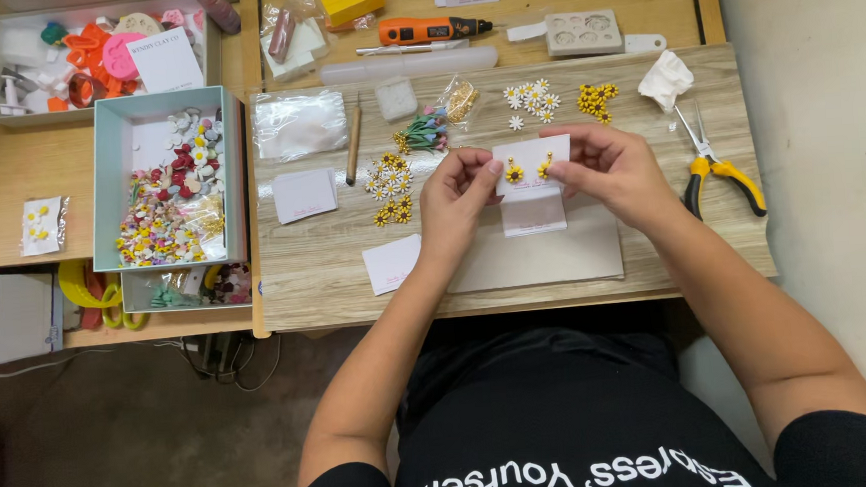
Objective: The person assembles flower-shaped earrings by hand. They pick up small flower charms and earring posts, attach the charms to the posts, and place the finished earrings onto small white display cards. The person repeats this process for multiple pairs of earrings.
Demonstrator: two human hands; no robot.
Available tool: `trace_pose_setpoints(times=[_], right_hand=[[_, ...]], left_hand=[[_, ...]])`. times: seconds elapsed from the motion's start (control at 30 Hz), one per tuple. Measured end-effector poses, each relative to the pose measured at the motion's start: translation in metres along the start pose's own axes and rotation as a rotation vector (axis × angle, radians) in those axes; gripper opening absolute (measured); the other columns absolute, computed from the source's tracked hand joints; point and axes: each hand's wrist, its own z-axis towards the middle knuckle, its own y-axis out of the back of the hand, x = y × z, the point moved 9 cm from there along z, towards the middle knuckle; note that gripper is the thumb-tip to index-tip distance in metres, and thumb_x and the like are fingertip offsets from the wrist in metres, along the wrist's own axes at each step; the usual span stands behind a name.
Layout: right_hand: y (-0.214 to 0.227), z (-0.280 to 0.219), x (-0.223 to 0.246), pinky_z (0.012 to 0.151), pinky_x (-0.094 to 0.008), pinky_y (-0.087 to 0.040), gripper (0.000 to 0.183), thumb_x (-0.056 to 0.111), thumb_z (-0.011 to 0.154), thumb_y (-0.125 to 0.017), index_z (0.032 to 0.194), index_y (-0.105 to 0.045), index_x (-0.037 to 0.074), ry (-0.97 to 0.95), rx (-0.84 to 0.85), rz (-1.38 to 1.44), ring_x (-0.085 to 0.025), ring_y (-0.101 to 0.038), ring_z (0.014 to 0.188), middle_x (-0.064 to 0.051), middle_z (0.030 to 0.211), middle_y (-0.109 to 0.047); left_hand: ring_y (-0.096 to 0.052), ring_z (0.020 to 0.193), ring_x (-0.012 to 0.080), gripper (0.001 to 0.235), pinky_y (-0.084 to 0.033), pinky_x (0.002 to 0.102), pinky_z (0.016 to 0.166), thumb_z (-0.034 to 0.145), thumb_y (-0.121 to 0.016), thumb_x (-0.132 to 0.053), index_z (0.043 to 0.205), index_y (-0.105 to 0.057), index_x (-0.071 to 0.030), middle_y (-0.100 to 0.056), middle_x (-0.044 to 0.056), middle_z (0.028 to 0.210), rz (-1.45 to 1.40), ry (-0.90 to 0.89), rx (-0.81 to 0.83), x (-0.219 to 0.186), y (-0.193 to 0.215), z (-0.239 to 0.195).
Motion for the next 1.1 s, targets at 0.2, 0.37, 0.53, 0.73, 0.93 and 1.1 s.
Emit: trace_pose_setpoints(times=[0.2,0.37,0.53,0.73,0.93,1.1], right_hand=[[0.001,0.000,-0.004,0.068,-0.030,-0.062,0.055,0.001,0.088,-0.078,0.141,-0.061,0.000,0.030,0.056,-0.031,-0.014,-0.067,0.066,-0.014,0.083,-0.067],[-0.002,-0.003,0.004,0.068,-0.030,-0.061,0.055,0.001,0.089,-0.077,0.141,-0.061,0.000,0.036,0.064,-0.033,-0.015,-0.067,0.066,-0.014,0.082,-0.067],[0.008,-0.001,-0.006,0.070,-0.032,-0.063,0.046,0.007,0.094,-0.073,0.139,-0.063,0.001,0.027,0.038,0.022,-0.013,-0.066,0.072,-0.012,0.085,-0.066],[0.030,0.001,-0.015,0.067,-0.031,-0.064,0.032,0.006,0.101,-0.068,0.131,-0.066,-0.003,0.025,-0.062,0.030,-0.015,-0.068,0.066,-0.012,0.082,-0.066],[0.036,-0.003,-0.009,0.068,-0.031,-0.064,0.030,0.006,0.100,-0.070,0.128,-0.068,-0.002,0.030,-0.093,0.021,-0.016,-0.069,0.066,-0.013,0.081,-0.065],[0.043,-0.002,-0.008,0.069,-0.031,-0.064,0.028,0.006,0.100,-0.070,0.127,-0.068,-0.002,0.039,-0.097,0.017,-0.016,-0.070,0.068,-0.011,0.081,-0.064]], left_hand=[[-0.070,0.070,0.0100,0.020,-0.067,0.029,0.068,0.094,-0.075,-0.018,0.105,-0.069,-0.003,-0.070,0.008,0.080,-0.013,-0.005,0.011,0.001,-0.005,-0.002],[-0.070,0.070,0.0103,0.019,-0.067,0.030,0.067,0.095,-0.075,-0.018,0.105,-0.069,-0.003,-0.070,0.009,0.080,-0.008,-0.010,0.015,-0.002,-0.006,-0.003],[-0.070,0.070,0.0099,0.022,-0.067,0.030,0.068,0.095,-0.076,-0.020,0.106,-0.068,-0.003,-0.069,0.009,0.080,-0.022,-0.015,0.017,0.000,-0.005,-0.002],[-0.070,0.069,0.0111,0.020,-0.067,0.031,0.067,0.095,-0.074,-0.019,0.106,-0.068,-0.002,-0.069,0.010,0.080,-0.013,-0.017,0.019,-0.002,-0.008,0.000],[-0.067,0.072,0.0118,0.024,-0.066,0.030,0.066,0.099,-0.068,-0.028,0.112,-0.073,-0.009,-0.067,0.008,0.085,0.120,-0.031,0.059,-0.032,-0.021,0.004],[-0.068,0.067,0.0110,0.019,-0.067,0.028,0.062,0.093,-0.076,-0.025,0.106,-0.077,-0.011,-0.069,0.007,0.082,0.167,-0.031,0.133,-0.021,-0.029,0.020]])
